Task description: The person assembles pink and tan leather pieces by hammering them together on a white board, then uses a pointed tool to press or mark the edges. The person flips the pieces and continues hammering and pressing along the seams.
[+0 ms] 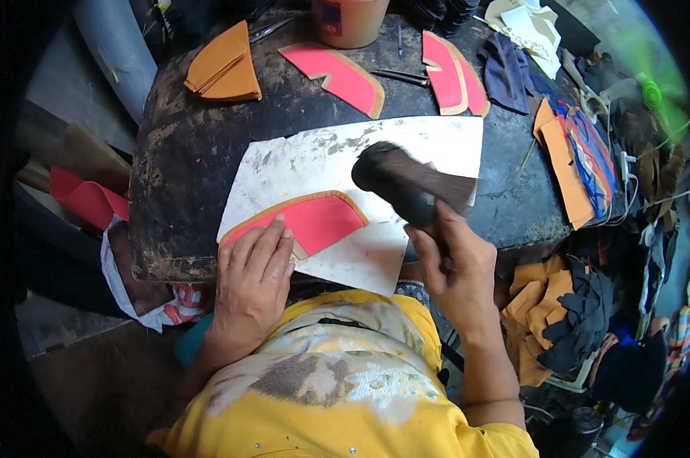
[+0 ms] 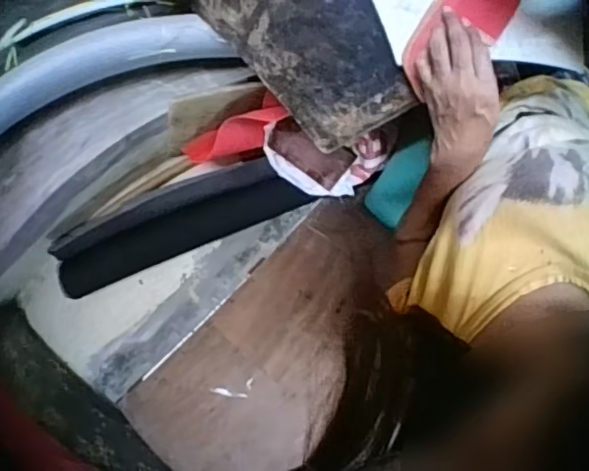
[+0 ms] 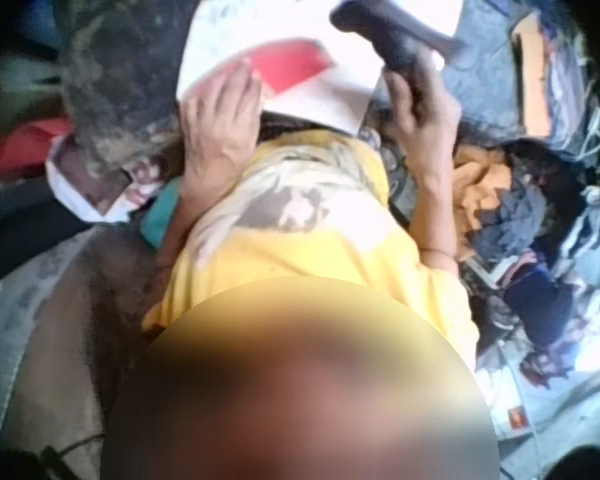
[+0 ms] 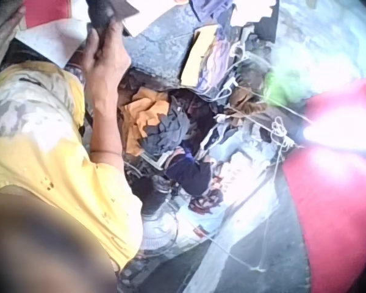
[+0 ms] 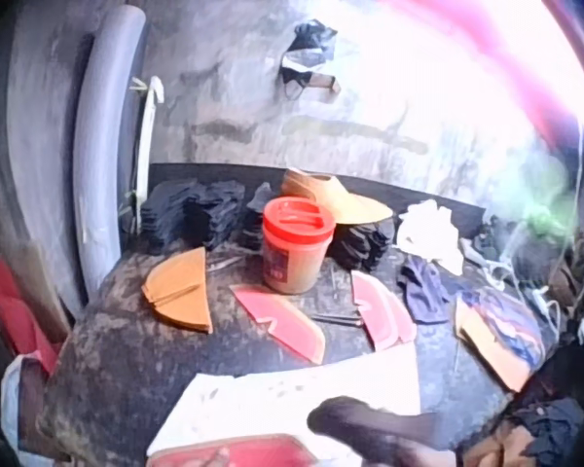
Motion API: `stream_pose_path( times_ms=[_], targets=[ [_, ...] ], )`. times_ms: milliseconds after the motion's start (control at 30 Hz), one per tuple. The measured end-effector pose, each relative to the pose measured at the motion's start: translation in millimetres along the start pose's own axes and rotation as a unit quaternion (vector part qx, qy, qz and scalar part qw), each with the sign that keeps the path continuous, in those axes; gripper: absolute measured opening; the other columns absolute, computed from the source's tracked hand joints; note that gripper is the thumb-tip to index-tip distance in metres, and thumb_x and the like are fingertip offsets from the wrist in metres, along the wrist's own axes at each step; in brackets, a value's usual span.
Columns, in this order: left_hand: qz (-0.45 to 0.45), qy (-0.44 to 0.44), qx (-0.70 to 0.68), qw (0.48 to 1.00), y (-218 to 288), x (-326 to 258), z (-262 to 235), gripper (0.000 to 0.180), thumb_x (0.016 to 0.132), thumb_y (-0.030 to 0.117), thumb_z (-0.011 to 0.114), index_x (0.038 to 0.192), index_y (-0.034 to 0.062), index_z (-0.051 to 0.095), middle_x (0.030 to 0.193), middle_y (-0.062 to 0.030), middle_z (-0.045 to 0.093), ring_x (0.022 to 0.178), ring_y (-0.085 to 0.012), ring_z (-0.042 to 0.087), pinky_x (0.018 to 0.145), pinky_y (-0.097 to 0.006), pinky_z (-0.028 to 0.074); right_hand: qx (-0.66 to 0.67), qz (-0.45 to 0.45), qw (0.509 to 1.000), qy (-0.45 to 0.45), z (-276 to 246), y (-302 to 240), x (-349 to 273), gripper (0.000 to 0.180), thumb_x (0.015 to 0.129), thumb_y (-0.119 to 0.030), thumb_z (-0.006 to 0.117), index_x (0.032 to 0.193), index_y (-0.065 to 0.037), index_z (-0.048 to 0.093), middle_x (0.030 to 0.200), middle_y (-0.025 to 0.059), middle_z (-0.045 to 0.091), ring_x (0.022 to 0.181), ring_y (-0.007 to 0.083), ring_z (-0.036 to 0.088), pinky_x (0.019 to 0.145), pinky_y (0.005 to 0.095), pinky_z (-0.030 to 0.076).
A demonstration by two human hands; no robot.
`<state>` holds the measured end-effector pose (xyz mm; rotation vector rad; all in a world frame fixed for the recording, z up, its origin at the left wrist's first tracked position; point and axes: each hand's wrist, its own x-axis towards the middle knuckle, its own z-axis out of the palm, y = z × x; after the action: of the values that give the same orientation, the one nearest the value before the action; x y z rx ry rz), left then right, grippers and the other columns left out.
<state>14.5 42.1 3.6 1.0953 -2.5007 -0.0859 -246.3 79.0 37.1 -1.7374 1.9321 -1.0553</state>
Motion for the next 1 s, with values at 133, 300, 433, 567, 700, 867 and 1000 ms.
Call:
stream_pose_path(
  times_ms=[133, 300, 433, 567, 700, 867, 1000],
  targets=[
    [0.043, -0.018, 0.082, 0.996, 9.0, 0.8, -2.2, 0.033, 0.089, 0.007, 0.056, 0.115, -0.0124, 0.065, 0.129, -0.0336, 0.059, 0.116, -0.0409, 0.063, 0.096, -0.044, 0.054, -0.055, -0.054, 0.994, -0.079, -7.0, 4.6, -13.1, 0.04, 0.089, -0.004, 0.071, 0.128, -0.001, 0.062, 0.08, 0.0153, 0.07, 0.064, 0.0233, 0.071, 0.056, 0.0324, 0.053],
    [0.057, -0.041, 0.162, 0.984, 18.4, 3.5, -6.3, 0.037, 0.086, 0.006, 0.056, 0.116, -0.0148, 0.064, 0.13, -0.0355, 0.059, 0.119, -0.0424, 0.063, 0.096, -0.04, 0.056, -0.096, -0.12, 0.988, -0.016, -11.3, 20.8, -26.4, 0.036, 0.089, -0.001, 0.067, 0.124, 0.001, 0.061, 0.088, 0.0139, 0.07, 0.067, 0.0218, 0.066, 0.064, 0.029, 0.052],
    [0.057, -0.042, 0.182, 0.981, 19.5, 2.5, -5.6, 0.04, 0.084, 0.007, 0.058, 0.116, -0.015, 0.065, 0.129, -0.0356, 0.06, 0.117, -0.0425, 0.064, 0.097, -0.04, 0.055, -0.063, -0.048, 0.989, -0.125, -9.5, 18.9, -26.2, 0.033, 0.094, 0.001, 0.061, 0.127, 0.004, 0.056, 0.084, 0.0094, 0.067, 0.07, 0.0109, 0.058, 0.064, 0.0256, 0.047],
    [0.059, -0.047, 0.182, 0.98, 17.5, 1.0, -6.2, 0.041, 0.083, 0.007, 0.058, 0.117, -0.0146, 0.065, 0.129, -0.0356, 0.06, 0.118, -0.0418, 0.064, 0.098, -0.04, 0.054, -0.09, -0.084, 0.991, -0.054, -13.3, 8.7, -12.8, 0.043, 0.095, -0.001, 0.063, 0.136, 0.002, 0.053, 0.082, 0.0072, 0.067, 0.062, 0.0095, 0.055, 0.057, 0.0255, 0.046],
    [0.068, -0.065, 0.171, 0.981, 15.7, 1.2, -9.6, 0.04, 0.084, 0.006, 0.057, 0.118, -0.0141, 0.065, 0.13, -0.0351, 0.06, 0.119, -0.0414, 0.063, 0.1, -0.039, 0.054, 0.015, -0.088, 0.996, 0.014, -4.2, 1.8, -7.0, 0.042, 0.095, -0.008, 0.066, 0.134, 0.001, 0.054, 0.086, 0.0119, 0.071, 0.067, 0.015, 0.066, 0.062, 0.0301, 0.052],
    [0.071, -0.054, 0.158, 0.983, 12.8, 3.9, -10.1, 0.038, 0.084, 0.003, 0.059, 0.117, -0.0139, 0.065, 0.131, -0.0349, 0.059, 0.121, -0.0411, 0.063, 0.099, -0.04, 0.054, -0.158, -0.015, 0.984, -0.085, -1.3, -8.7, 5.1, 0.046, 0.091, -0.01, 0.073, 0.133, -0.004, 0.058, 0.095, 0.0198, 0.072, 0.075, 0.0307, 0.074, 0.066, 0.0342, 0.058],
    [0.081, -0.036, 0.171, 0.981, 10.4, 3.3, -8.3, 0.032, 0.09, 0.009, 0.059, 0.112, -0.0118, 0.068, 0.126, -0.0321, 0.063, 0.114, -0.0383, 0.066, 0.096, -0.038, 0.055, 0.045, -0.047, 0.998, 0.006, 12.7, -16.3, 12.4, 0.044, 0.093, -0.004, 0.069, 0.135, -0.005, 0.057, 0.091, 0.0186, 0.073, 0.077, 0.0258, 0.075, 0.067, 0.0309, 0.057]
  ],
)
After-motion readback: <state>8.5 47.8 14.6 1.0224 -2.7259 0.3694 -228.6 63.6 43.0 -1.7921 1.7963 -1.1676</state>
